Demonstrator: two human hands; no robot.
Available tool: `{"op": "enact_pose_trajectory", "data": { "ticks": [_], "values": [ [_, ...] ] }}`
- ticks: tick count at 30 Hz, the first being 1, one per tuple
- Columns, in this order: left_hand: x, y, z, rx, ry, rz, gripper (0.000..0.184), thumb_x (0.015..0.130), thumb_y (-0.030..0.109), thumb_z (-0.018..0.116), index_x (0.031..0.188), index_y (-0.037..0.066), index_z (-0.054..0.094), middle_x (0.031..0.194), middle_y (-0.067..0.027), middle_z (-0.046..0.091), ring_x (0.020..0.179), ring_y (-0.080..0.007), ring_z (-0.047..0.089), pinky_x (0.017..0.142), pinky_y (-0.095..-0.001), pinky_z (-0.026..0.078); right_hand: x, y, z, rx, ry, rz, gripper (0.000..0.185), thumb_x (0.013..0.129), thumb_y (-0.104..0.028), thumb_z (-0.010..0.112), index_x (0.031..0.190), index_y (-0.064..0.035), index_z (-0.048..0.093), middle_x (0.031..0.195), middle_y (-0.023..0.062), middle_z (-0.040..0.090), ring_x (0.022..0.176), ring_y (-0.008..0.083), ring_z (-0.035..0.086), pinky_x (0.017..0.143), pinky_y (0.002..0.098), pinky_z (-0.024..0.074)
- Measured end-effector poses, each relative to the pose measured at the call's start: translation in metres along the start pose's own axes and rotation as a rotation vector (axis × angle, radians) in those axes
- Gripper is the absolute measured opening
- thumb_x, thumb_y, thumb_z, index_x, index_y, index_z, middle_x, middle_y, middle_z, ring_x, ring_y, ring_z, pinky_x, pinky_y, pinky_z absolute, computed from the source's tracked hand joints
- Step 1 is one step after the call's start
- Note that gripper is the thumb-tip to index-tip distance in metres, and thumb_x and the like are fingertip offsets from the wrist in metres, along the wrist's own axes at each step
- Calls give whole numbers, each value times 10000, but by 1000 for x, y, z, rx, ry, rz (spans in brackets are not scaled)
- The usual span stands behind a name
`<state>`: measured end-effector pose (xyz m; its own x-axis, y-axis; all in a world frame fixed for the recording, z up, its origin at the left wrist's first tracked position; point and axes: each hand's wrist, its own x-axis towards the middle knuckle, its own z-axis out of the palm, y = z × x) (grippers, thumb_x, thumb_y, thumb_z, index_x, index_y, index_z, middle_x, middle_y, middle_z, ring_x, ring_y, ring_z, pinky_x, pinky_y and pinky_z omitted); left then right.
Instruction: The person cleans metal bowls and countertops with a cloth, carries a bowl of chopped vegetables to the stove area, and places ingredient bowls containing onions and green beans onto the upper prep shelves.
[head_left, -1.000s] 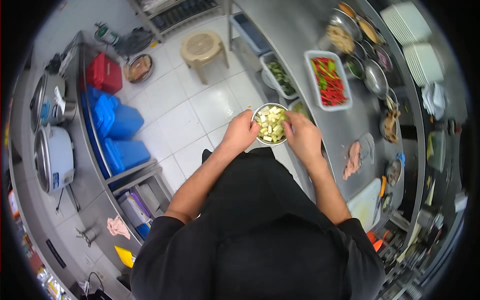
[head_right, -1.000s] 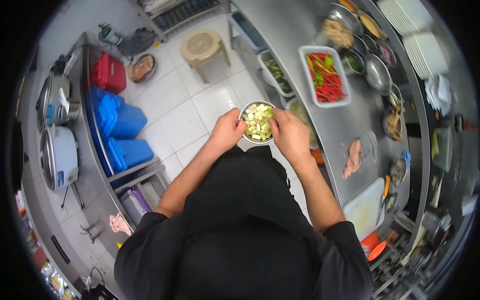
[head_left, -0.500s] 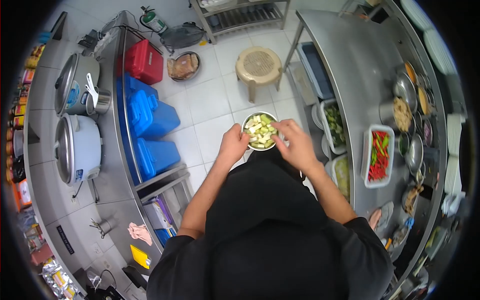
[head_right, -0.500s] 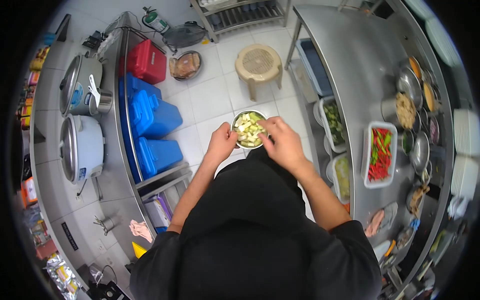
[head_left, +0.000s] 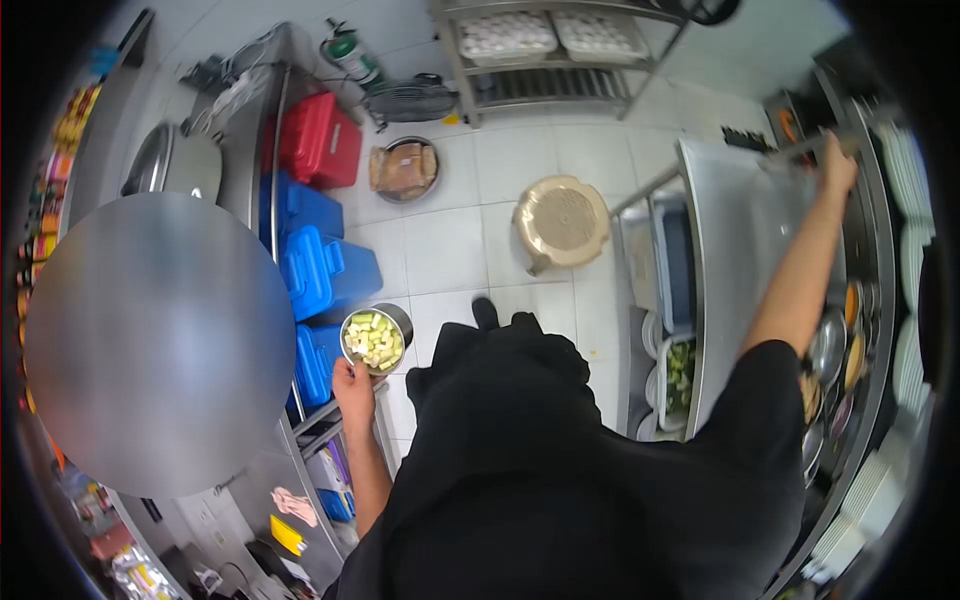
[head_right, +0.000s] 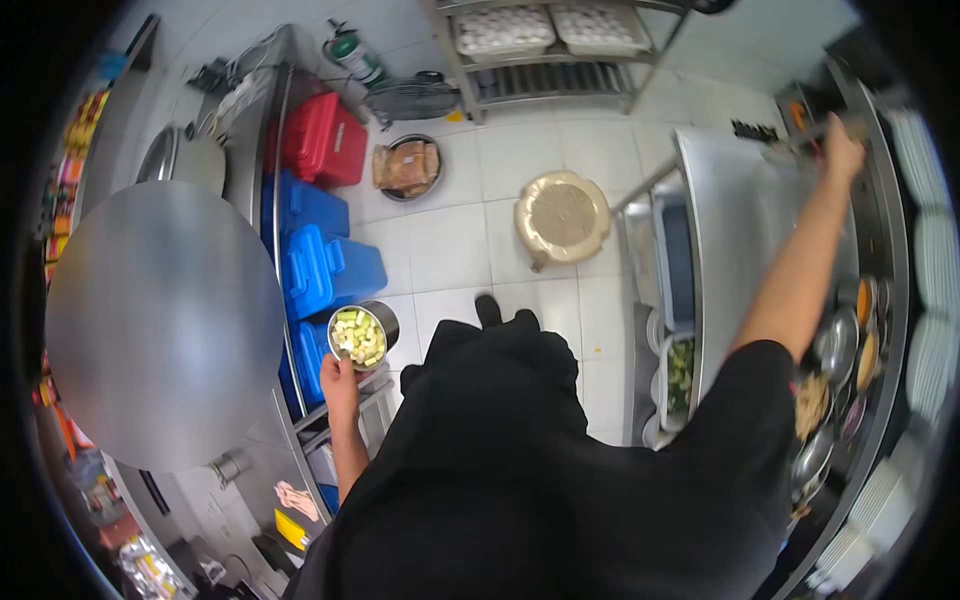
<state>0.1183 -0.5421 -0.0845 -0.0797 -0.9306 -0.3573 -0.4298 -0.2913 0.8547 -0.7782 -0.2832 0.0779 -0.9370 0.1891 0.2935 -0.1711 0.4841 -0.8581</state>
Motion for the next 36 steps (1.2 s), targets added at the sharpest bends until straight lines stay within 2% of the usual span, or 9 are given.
{"op": "enact_pose_trajectory", "data": {
  "ticks": [3, 6, 9, 14, 22, 26, 28, 31, 36],
  "values": [
    [27, -4, -1, -127, 120, -71, 93, 984, 70, 516, 966, -18, 538, 960, -135, 652, 781, -192, 697, 670, -344, 656, 170, 87, 54, 375, -139, 154, 786, 773, -361, 899, 1339, 97, 603, 1447, 196, 576, 1335, 312, 542, 1150, 441, 390],
    [63, -4, 2, -191, 153, -116, 109, 987, 70, 511, 969, -34, 535, 959, -151, 647, 795, -205, 705, 681, -358, 673, 231, 113, 53, 409, -83, 416, 677, 902, -341, 798, 1429, 16, 569, 1412, 136, 626, 1343, 318, 545, 1188, 445, 350],
    [113, 25, 16, -121, 118, -131, 102, 986, 66, 513, 959, -32, 528, 935, -140, 634, 794, -209, 706, 667, -355, 671, 273, 144, 22, 128, -267, 589, 911, 924, -699, 588, 1634, -200, 311, 1711, 28, 265, 1538, 295, 312, 1239, 571, 129],
    [221, 85, 56, -49, -5, -46, 96, 968, 51, 530, 918, -31, 521, 898, -135, 623, 783, -205, 700, 664, -359, 668, 236, 116, 13, -126, -98, 672, 815, 823, -720, 731, 1369, -128, 602, 1339, 79, 615, 1174, 239, 592, 1025, 468, 440],
    [380, 225, 203, 59, -352, 134, 71, 973, 48, 532, 937, -14, 537, 927, -141, 665, 789, -191, 709, 656, -352, 655, 241, 159, 25, -97, 70, 534, 715, 796, -707, 748, 1149, -88, 687, 1034, 52, 632, 826, 202, 566, 676, 373, 522],
    [409, 304, 314, -3, -572, 197, 59, 978, 49, 528, 958, -4, 540, 931, -121, 665, 765, -164, 691, 658, -342, 646, 180, 86, 57, -416, 256, 435, 611, 885, -560, 658, 1102, 4, 747, 1150, 107, 707, 983, 215, 667, 705, 394, 580],
    [434, 321, 366, 84, -666, 233, 65, 986, 63, 535, 971, 1, 551, 921, -102, 663, 743, -143, 669, 639, -318, 628, 188, 97, 62, -556, 308, 338, 665, 902, -566, 601, 1027, 71, 748, 1033, 196, 751, 951, 260, 723, 735, 397, 589],
    [437, 371, 451, 112, -844, 225, 89, 993, 68, 539, 925, 9, 543, 828, -35, 608, 738, -114, 644, 648, -290, 590, 159, 61, 89, -594, 485, 392, 786, 864, -610, 558, 1091, 127, 708, 1227, 333, 669, 1229, 410, 635, 1022, 453, 485],
    [452, 423, 569, 435, -1153, 354, 73, 1017, 88, 541, 983, 32, 573, 846, -24, 632, 722, -83, 596, 627, -274, 525, 135, 44, 117, -518, 719, 348, 671, 843, -584, 591, 1003, 46, 759, 1111, 298, 717, 1126, 421, 677, 981, 478, 499]
  ]
}}
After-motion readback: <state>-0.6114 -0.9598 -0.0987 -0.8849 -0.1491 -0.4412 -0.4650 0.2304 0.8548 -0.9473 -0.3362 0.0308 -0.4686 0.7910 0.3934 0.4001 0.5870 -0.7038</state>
